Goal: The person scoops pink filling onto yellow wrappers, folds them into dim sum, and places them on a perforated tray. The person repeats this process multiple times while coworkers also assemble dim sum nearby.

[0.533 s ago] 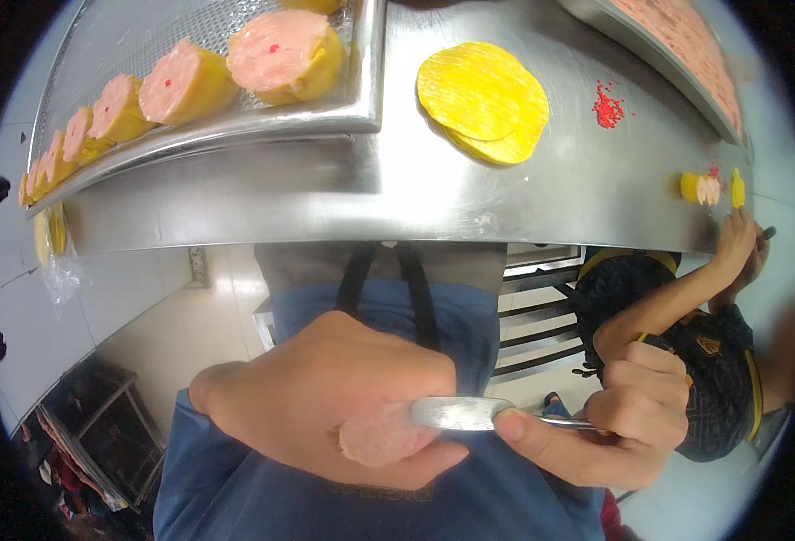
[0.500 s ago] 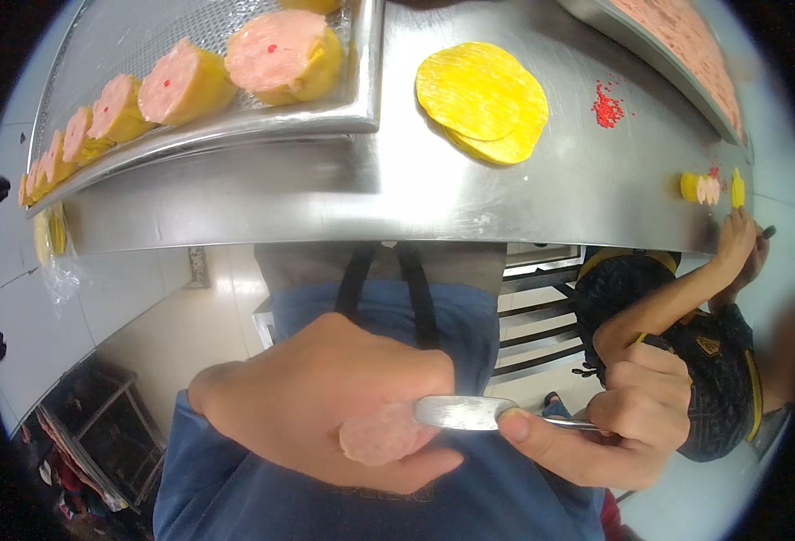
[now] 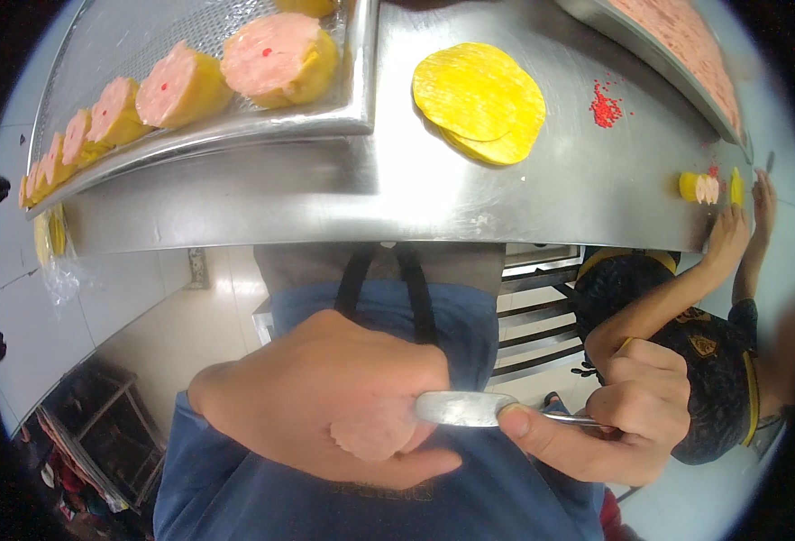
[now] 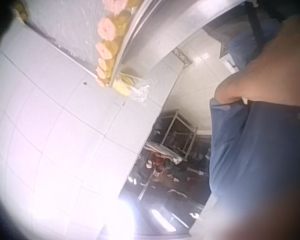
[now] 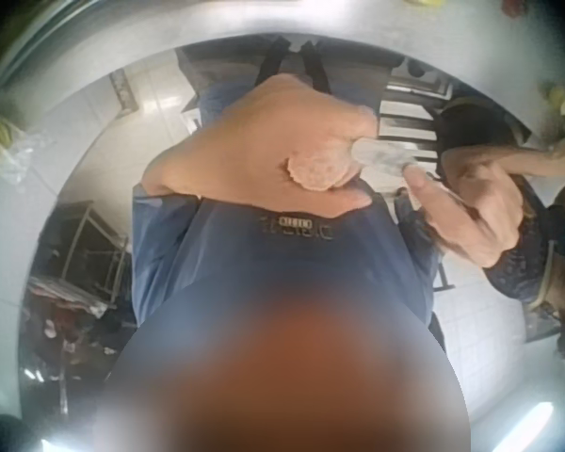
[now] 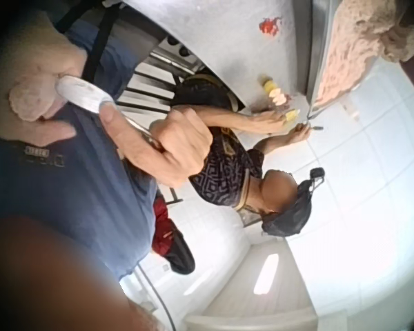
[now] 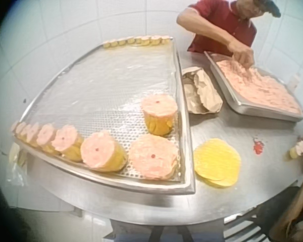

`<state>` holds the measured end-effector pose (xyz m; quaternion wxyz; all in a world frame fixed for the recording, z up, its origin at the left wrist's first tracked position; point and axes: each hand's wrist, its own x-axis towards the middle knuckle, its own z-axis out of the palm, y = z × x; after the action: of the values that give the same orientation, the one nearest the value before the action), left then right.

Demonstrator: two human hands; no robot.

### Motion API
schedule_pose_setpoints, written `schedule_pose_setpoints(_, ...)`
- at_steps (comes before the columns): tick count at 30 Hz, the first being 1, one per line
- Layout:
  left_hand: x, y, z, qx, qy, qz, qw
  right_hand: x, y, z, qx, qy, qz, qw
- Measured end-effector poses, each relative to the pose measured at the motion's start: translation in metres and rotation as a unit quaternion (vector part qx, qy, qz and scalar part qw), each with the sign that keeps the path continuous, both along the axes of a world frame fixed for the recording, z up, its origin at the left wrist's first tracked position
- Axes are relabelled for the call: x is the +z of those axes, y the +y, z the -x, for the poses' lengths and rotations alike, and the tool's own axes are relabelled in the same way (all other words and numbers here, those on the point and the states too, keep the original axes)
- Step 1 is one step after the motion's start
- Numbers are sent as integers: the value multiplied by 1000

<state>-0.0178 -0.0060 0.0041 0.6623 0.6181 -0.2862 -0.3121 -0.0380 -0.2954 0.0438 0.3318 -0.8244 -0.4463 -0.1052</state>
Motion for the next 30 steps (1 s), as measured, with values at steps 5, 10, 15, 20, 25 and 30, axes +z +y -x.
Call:
schedule_pose_setpoints(5,2,-3,0,-21,114,50,992,0,0,-8,56,-3,-13,998)
schedule_pose_setpoints(10,-6,-12,0,-14,2,34,999,-5,7,-6,44,-8,-7,999)
schedule_pose_setpoints(15,-3,0,0,0,5,-12,1000,-3,3,4,-24,11,-4,1000)
schedule_pose_setpoints(20,1,0,1,-8,150,41,988,3,-2,-3,27,3,-6,1000)
schedule_pose_setpoints(25,-7,-13,-1,-31,14,43,998,-5,7,-4,48,-13,-21,999)
schedule_pose_setpoints(30,-1,-2,-2,0,-18,7,1000,-5,4,2,-5,-3,-22,1000)
